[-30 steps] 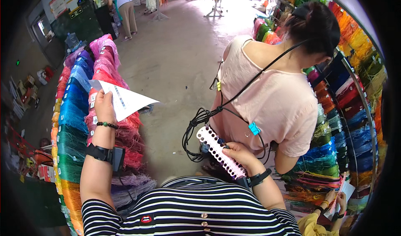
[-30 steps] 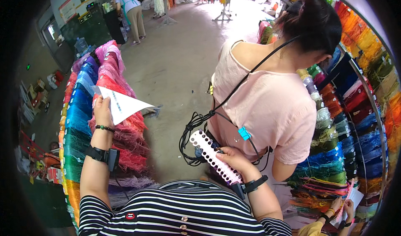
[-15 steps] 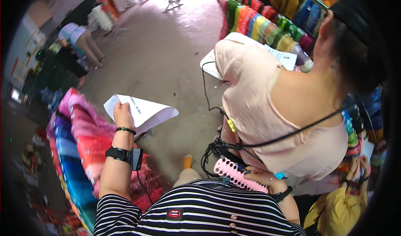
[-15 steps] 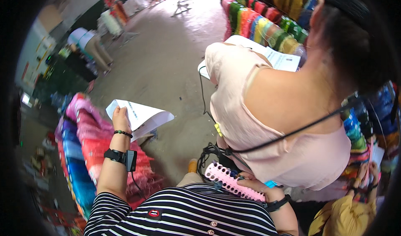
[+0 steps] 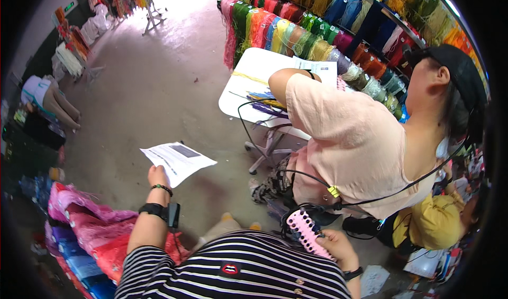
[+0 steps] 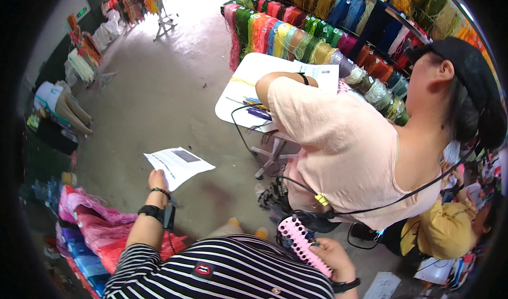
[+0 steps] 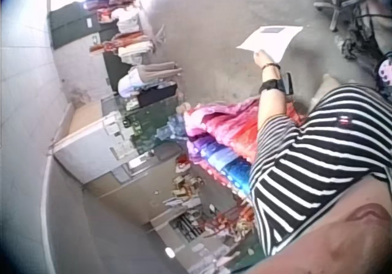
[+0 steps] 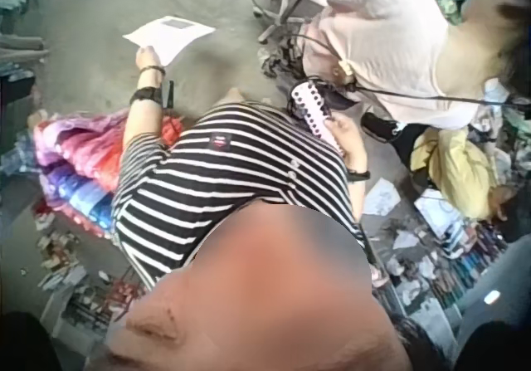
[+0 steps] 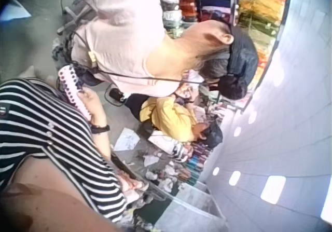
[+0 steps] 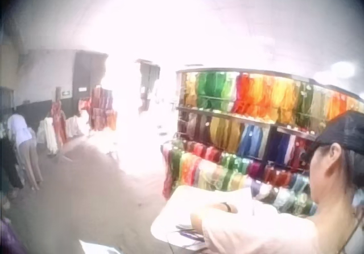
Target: The person selects strands of thread from a rack, compares them to a reference sheet, and threads them through holes in a pink plastic organizer by hand. They move between different racks of thread, pulling out specific colors and securing them to the organizer while referring to the sheet.
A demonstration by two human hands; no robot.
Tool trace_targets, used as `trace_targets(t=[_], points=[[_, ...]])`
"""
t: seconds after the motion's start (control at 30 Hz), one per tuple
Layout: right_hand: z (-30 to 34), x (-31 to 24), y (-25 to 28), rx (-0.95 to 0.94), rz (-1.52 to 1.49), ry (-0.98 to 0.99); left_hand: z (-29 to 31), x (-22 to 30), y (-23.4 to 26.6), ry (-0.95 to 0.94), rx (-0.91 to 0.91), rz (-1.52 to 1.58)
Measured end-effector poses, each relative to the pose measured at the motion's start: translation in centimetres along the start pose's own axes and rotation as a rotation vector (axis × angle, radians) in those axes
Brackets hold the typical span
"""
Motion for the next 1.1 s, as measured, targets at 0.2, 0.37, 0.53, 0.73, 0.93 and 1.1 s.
trace_targets(t=[0.2,0.37,0.53,0.73,0.93,1.1], points=[[1.0,-1.0,-2.5,0.197,0.430,0.201,-3.5,-1.7,-1.0,0.121,0.007,-0.143],[1.3,-3.6,-8.4,0.586,0.633,0.259,-12.1,-1.9,-4.8,0.201,-0.044,-0.024],[-0.1,-1.8,-16.7,1.019,0.767,0.034,-26.4,-3.5,-5.4,0.344,-0.332,-0.241],[1.4,5.2,-22.5,1.521,0.348,-0.205,-39.7,-3.8,-3.7,0.599,-0.407,-0.264],[7.7,6.0,-25.5,2.157,0.041,-0.107,-46.7,-3.4,-8.8,0.605,-0.494,-0.317],[21.1,-1.1,-19.3,2.447,-0.150,0.061,-50.3,-0.5,-13.8,0.636,-0.571,-0.288]])
Point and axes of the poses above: each hand's wrist, its own z-axis away from the middle knuckle, its own y-axis out of the back of the hand, x = y × z, the point moved 10 cm from there along -z, towards the middle knuckle, and after that the axes turned 4 degrees about z, right-handed, at the moved point
